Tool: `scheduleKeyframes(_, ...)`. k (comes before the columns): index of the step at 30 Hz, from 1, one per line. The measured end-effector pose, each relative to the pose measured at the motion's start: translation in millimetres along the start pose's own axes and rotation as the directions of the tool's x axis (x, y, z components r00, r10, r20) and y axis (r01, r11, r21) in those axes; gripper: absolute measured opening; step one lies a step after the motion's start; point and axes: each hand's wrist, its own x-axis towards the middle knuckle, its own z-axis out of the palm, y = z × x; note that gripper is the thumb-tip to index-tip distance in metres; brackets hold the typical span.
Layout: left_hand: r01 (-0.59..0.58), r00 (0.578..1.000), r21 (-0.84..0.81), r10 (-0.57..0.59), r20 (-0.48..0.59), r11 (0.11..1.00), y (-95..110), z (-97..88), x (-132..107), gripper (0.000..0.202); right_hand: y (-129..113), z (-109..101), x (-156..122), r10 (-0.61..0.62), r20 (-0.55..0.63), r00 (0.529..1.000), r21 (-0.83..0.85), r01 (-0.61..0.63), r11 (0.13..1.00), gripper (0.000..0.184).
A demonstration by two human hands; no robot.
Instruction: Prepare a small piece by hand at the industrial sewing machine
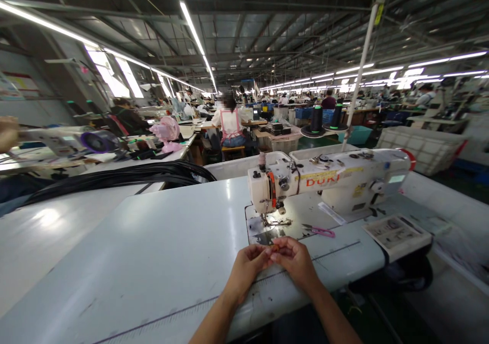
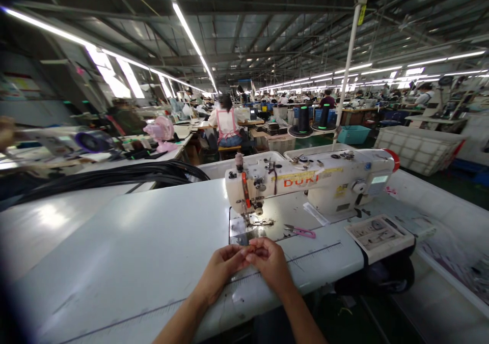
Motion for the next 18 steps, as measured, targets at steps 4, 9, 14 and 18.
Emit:
scheduleKeyframes(4,-0.019,1.0,0.008,0.019,-0.022,1.0,-2.9,-2.2,2.2,0.034,-0.2,0.3,-1.2,-0.011,-0.01,1.0,-0.002,0.011,1.0,0.043)
scheduleKeyframes(9,0.036,0.997,-0.064,-0.04,-0.058,0.997,-4.3,-4.6,4.6,0.029,1.5,-3.7,-0.8,-0.086,-0.186,0.979,-0.02,0.084,0.996,0.044)
scheduleKeyframes(14,0.068,0.995,-0.118,-0.076,-0.06,0.991,-1.1,-5.2,5.1,0.027,0.2,-2.7,-2.5,-0.106,-0.142,0.984,0.012,0.108,0.994,0.048)
scheduleKeyframes(18,0.069,0.996,-0.149,-0.077,-0.05,0.986,3.2,-4.4,2.9,0.025,-4.0,4.8,-5.0,-0.119,-0.083,0.989,-0.015,0.118,0.993,0.028)
